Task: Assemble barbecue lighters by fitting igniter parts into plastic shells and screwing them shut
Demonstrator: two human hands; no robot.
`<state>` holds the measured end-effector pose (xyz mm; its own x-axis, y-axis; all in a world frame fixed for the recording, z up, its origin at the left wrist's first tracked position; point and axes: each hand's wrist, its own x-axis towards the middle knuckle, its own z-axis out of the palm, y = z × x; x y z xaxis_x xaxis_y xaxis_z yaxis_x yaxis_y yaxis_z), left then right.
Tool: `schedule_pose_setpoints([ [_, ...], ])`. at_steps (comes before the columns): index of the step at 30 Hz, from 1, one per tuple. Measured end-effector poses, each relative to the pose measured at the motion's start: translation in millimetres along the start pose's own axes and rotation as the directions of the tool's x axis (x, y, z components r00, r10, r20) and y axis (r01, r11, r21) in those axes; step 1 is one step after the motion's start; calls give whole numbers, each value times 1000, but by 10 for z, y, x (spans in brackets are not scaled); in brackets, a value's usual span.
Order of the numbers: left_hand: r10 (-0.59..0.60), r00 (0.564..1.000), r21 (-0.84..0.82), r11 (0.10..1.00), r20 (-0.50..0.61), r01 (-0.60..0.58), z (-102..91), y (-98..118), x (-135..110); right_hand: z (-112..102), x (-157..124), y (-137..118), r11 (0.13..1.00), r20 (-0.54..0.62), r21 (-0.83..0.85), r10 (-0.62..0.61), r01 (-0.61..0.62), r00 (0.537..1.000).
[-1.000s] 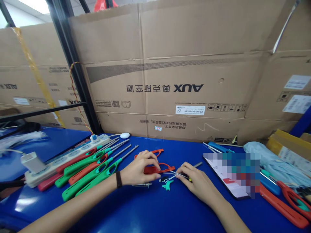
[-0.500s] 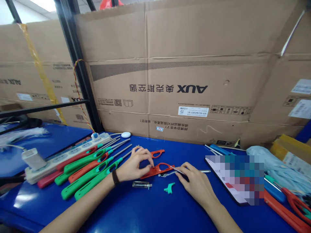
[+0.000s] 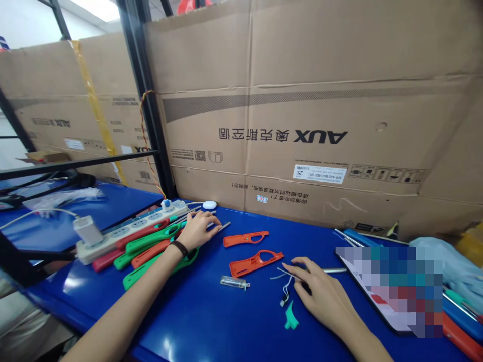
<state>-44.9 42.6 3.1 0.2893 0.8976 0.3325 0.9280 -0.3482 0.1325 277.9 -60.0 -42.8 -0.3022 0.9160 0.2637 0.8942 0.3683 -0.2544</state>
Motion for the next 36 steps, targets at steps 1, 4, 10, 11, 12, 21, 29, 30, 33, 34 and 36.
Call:
schedule_pose_setpoints([
  [1, -7, 1000, 3, 1000, 6, 7, 9, -22, 4, -7, -4, -18, 1000, -4, 4, 0, 0, 1000],
  [4, -32, 998, 3, 999, 47, 32, 28, -75, 3, -24, -11, -68, 1000, -11, 20, -14, 14, 1000],
  [10, -34, 987, -32, 999, 156, 40, 50, -105, 21, -49, -13, -114, 995, -5, 91, -39, 39, 999],
  [11, -42, 988, -28, 998, 152, 47, 57, -96, 52, -59, -15, -119, 994, -5, 105, -39, 39, 999],
  [12, -56, 988, -20, 998, 142, 59, 67, -84, 94, -70, -17, -126, 992, -3, 120, -42, 42, 999],
  [21, -207, 974, 81, 977, 94, 199, 233, 47, 500, -117, -23, -153, 981, -25, 176, -75, 78, 997],
  [29, -204, 970, 66, 978, 134, 197, 282, 118, 399, -109, -20, -149, 986, -37, 129, -102, 106, 994],
  [30, -178, 977, 53, 984, 119, 173, 258, 127, 356, -108, -23, -150, 986, -44, 123, -105, 110, 993],
  [33, -79, 994, 7, 997, 79, 78, 145, 169, 154, -108, -34, -148, 987, -68, 114, -108, 115, 992],
  [34, -34, 996, -11, 999, 83, 35, 101, 183, 67, -107, -37, -146, 986, -75, 117, -108, 116, 991],
  [36, 43, 994, -33, 999, 96, -40, 18, 204, -107, -102, -41, -140, 984, -83, 130, -112, 122, 990],
])
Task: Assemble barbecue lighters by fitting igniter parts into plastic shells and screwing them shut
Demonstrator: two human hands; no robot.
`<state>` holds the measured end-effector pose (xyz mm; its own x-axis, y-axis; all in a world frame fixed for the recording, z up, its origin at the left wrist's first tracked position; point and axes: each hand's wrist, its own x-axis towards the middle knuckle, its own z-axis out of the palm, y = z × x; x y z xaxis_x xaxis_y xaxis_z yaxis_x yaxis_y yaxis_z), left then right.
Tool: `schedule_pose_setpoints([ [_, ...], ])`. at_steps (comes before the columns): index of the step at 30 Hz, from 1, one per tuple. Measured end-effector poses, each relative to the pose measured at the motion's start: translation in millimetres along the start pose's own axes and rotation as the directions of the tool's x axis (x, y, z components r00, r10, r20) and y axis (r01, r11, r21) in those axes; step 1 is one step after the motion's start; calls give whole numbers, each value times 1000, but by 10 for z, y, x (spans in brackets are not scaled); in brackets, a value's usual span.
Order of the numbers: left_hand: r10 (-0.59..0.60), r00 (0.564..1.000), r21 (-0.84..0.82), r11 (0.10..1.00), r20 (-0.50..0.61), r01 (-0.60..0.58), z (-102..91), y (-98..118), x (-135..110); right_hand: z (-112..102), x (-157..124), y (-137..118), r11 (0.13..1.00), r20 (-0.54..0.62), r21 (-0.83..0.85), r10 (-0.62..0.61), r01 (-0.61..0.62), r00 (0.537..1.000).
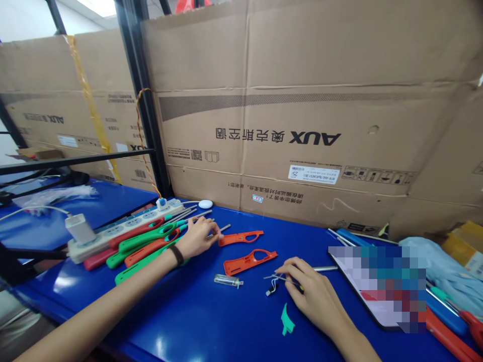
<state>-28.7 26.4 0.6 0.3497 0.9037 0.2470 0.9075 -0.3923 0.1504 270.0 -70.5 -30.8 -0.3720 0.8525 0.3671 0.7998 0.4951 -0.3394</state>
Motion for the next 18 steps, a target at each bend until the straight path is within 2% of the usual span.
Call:
schedule_pose_setpoints([
  [5, 106, 994, 1, 994, 35, -106, -48, 51, -250, 14, 0, 16, 999, 7, 34, -1, 1, 1000],
  [11, 214, 977, -157, 965, 23, -208, 54, 318, -192, -46, 3, -6, 996, 29, 77, 31, -33, 999],
  [13, 302, 952, -247, 927, 49, -281, 58, 428, -178, -74, -1, -16, 995, 34, 90, 38, -41, 999],
  [16, 445, 890, -374, 846, 103, -380, 48, 523, -186, -94, -7, -16, 996, 34, 77, 43, -45, 999],
  [18, 474, 875, -391, 827, 100, -404, 54, 532, -194, -89, -10, -5, 998, 37, 50, 47, -49, 998],
])
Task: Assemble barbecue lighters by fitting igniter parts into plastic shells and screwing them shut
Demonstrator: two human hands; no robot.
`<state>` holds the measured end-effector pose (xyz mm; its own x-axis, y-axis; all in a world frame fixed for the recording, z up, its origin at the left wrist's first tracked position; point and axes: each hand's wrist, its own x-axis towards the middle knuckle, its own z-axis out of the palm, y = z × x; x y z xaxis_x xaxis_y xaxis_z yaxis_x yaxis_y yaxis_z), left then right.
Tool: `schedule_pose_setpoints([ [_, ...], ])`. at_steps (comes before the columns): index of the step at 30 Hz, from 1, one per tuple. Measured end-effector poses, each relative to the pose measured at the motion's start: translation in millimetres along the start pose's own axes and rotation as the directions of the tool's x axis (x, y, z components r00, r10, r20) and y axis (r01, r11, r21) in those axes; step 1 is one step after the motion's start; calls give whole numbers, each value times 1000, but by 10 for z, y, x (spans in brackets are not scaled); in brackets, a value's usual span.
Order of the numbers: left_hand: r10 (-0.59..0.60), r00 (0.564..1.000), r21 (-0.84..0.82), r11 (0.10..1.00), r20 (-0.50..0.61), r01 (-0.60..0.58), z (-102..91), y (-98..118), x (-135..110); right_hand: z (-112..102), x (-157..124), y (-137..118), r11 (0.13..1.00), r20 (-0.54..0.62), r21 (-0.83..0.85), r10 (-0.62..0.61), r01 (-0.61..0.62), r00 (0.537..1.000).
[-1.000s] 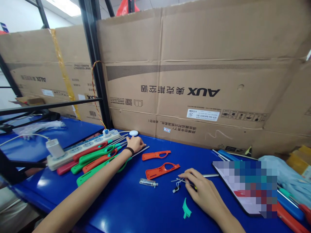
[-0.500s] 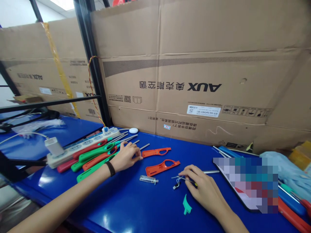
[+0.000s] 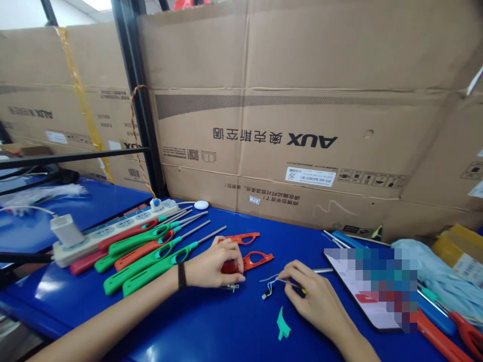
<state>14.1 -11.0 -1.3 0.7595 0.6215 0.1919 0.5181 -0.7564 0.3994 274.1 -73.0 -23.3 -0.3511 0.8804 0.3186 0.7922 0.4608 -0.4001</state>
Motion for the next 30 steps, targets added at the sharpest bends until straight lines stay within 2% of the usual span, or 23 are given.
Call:
schedule_pose_setpoints([
  [6, 11, 997, 66, 998, -77, -6, -4, -106, -27, 98, 6, 63, 997, 14, -80, -2, 3, 1000],
  [10, 101, 995, 53, 994, -10, -100, -30, -145, -71, 201, 66, 77, 984, 5, -172, -40, 40, 999],
  [16, 99, 995, 64, 993, -7, -98, -18, -132, -118, 239, 285, 8, 966, 14, -255, -48, 50, 999],
  [22, 63, 998, 64, 996, -6, -63, -72, -198, -142, 225, 427, -11, 971, 1, -237, -30, 30, 1000],
  [30, 42, 999, 137, 990, -22, -39, -122, -241, -148, 96, 285, -76, 998, 59, -39, -42, 45, 997],
])
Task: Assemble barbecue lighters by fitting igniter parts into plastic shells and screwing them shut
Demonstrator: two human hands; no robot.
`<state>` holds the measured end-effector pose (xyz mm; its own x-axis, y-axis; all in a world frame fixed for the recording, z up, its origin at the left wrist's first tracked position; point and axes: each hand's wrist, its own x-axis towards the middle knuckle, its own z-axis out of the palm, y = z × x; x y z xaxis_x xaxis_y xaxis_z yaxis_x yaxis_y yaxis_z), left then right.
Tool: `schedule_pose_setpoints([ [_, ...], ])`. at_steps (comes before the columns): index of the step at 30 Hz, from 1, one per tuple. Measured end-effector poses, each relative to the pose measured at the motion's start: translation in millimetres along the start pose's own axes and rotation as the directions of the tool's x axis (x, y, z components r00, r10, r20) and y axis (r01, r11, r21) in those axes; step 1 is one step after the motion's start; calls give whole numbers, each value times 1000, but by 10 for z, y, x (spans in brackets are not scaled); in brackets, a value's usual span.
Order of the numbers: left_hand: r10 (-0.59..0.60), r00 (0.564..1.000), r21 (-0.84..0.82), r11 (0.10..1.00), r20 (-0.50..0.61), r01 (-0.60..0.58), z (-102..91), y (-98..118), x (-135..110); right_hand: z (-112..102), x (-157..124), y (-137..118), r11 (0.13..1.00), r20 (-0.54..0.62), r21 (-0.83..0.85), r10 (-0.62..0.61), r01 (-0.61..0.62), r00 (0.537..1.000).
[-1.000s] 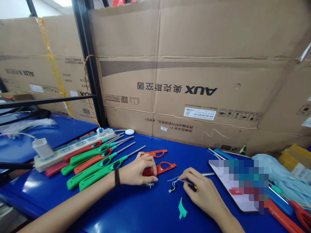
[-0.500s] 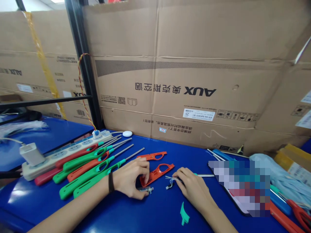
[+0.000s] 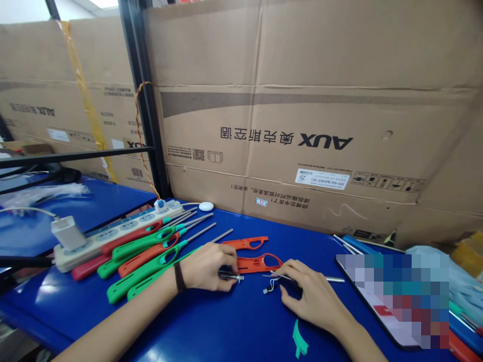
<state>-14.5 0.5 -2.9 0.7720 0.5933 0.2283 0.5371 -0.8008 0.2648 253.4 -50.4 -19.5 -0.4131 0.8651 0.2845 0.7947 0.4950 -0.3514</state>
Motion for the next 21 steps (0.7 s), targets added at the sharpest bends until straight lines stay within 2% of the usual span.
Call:
schedule_pose_setpoints([
  [8, -53, 999, -22, 998, 9, 53, -82, 11, -4, -11, 1, -43, 996, 39, 88, 15, -18, 999],
  [13, -128, 990, 39, 991, 61, 126, -140, 16, -20, 9, 20, -63, 991, 87, 66, 114, -120, 990],
  [16, -104, 991, 17, 995, 89, 103, -133, 19, -18, 24, 21, -75, 988, 146, 65, 130, -141, 981],
  [21, -35, 999, -105, 994, 23, 37, -35, 37, 10, 30, -19, -102, 996, 153, 52, 62, -71, 986],
])
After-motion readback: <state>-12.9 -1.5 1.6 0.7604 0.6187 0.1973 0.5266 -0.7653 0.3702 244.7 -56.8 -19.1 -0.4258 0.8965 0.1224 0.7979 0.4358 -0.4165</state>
